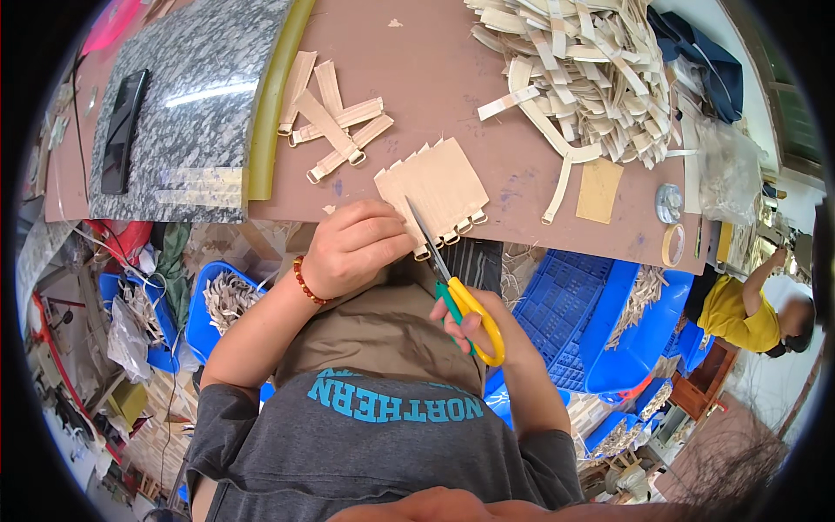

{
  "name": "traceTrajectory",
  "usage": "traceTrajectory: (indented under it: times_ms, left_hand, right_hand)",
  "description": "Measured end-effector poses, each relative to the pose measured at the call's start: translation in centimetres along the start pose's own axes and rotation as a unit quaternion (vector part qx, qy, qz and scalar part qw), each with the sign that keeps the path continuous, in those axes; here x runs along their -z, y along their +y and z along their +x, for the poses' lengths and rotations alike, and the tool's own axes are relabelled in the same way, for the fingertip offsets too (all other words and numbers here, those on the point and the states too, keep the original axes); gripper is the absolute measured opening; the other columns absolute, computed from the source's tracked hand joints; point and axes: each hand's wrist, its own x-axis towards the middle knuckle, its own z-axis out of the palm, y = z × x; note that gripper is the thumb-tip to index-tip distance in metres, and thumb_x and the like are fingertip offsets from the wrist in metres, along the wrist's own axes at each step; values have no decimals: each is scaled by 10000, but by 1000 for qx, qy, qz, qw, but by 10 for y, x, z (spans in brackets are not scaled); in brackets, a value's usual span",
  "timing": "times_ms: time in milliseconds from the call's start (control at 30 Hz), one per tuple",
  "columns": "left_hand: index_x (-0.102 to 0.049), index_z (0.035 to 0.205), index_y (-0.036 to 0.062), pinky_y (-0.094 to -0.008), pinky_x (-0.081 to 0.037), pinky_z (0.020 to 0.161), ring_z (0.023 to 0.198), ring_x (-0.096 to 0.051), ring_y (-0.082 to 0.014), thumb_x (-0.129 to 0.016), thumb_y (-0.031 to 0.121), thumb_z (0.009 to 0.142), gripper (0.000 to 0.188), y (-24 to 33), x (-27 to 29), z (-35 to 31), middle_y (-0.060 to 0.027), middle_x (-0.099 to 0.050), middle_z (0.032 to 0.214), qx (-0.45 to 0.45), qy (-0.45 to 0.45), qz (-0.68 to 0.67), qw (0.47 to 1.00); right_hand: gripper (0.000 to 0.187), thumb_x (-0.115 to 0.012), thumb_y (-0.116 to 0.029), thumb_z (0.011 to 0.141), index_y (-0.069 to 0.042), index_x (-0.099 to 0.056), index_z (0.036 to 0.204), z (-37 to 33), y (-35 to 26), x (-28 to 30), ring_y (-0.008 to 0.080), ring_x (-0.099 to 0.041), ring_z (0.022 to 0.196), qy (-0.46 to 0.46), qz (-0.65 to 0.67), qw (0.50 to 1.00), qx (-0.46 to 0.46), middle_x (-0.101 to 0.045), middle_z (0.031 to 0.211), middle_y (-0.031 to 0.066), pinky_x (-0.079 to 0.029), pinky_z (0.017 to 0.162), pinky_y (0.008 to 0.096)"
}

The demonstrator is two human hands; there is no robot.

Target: The person uses yellow-handled scissors to cut a beige fabric sheet into narrow strips. They hold the material with their left hand and cut along the edges, separating individual pieces and placing them on the table.

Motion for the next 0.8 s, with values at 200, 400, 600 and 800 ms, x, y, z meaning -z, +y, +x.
traceTrajectory:
  times_ms: [200,400,600,800]
  left_hand:
    - [-662,830,59,-310,-537,631,779,-627,-220,-640,15,612,223,0,3,2,-50,-619,804,-9,-10,-28,1000]
    - [-654,832,58,-316,-530,632,786,-623,-225,-644,22,623,212,-1,3,0,-53,-616,823,-3,-9,-31,999]
    - [-637,842,45,-348,-519,673,809,-617,-238,-649,51,649,193,-1,4,2,-71,-611,853,-16,5,-36,999]
    - [-640,823,28,-366,-518,692,809,-611,-259,-630,22,681,143,-2,5,1,-85,-620,842,-15,-11,-56,998]
  right_hand:
    - [217,-531,-214,915,-14,-561,994,14,2,4,49,-471,521,-7,90,995,32,-504,664,-24,-368,452,210]
    - [197,-646,-126,831,-21,-583,985,14,-22,13,64,-494,574,6,23,998,-50,-533,705,0,-401,512,216]
    - [350,-759,-221,761,-8,-600,989,15,-22,19,106,-555,741,42,-120,991,-46,-620,807,38,-462,675,281]
    - [403,-798,-268,715,-14,-614,969,14,-42,17,101,-549,709,66,-100,985,-122,-626,766,68,-456,650,290]
